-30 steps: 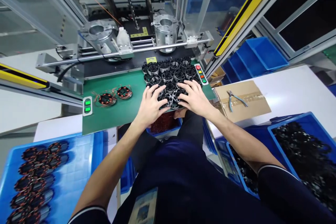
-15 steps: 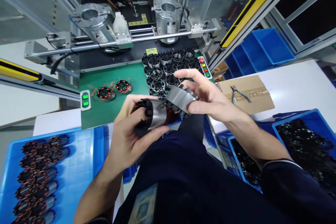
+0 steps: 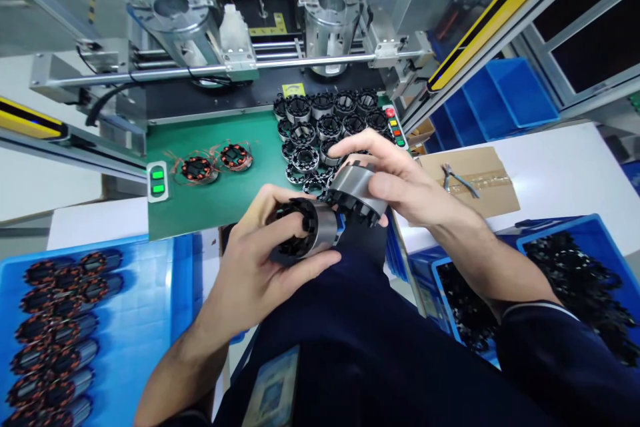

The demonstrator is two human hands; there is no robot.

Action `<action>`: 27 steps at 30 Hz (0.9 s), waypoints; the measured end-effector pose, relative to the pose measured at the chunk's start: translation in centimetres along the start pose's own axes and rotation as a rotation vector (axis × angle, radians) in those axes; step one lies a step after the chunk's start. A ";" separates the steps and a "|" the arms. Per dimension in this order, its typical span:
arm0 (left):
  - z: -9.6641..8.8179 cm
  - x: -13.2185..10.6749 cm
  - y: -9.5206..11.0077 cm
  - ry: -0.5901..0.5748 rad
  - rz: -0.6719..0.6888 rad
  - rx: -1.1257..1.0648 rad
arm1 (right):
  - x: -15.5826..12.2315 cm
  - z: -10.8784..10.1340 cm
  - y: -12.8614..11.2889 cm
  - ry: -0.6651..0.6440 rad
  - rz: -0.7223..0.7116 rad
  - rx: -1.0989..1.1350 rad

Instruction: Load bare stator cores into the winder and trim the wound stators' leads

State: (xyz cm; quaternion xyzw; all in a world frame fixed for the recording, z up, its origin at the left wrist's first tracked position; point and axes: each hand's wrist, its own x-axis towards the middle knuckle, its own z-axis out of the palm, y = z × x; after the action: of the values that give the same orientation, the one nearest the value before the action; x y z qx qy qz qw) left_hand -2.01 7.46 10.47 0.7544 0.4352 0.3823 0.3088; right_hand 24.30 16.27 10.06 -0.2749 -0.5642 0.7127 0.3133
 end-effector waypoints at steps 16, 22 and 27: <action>1.1 0.3 -1.2 -0.080 -0.192 -0.168 | 1.0 -0.2 -1.4 -0.015 0.229 0.010; 1.0 0.8 -1.0 -0.076 -0.186 -0.186 | 1.5 -0.5 -1.1 -0.030 0.257 0.038; 1.1 1.1 -1.7 -0.062 -0.223 -0.217 | 1.8 -1.6 -0.8 -0.059 0.231 -0.012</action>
State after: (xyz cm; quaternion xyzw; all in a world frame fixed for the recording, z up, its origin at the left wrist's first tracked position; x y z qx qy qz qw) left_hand -1.43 9.05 8.92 0.6751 0.4624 0.3670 0.4424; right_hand 24.46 18.80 10.47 -0.3190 -0.5419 0.7485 0.2106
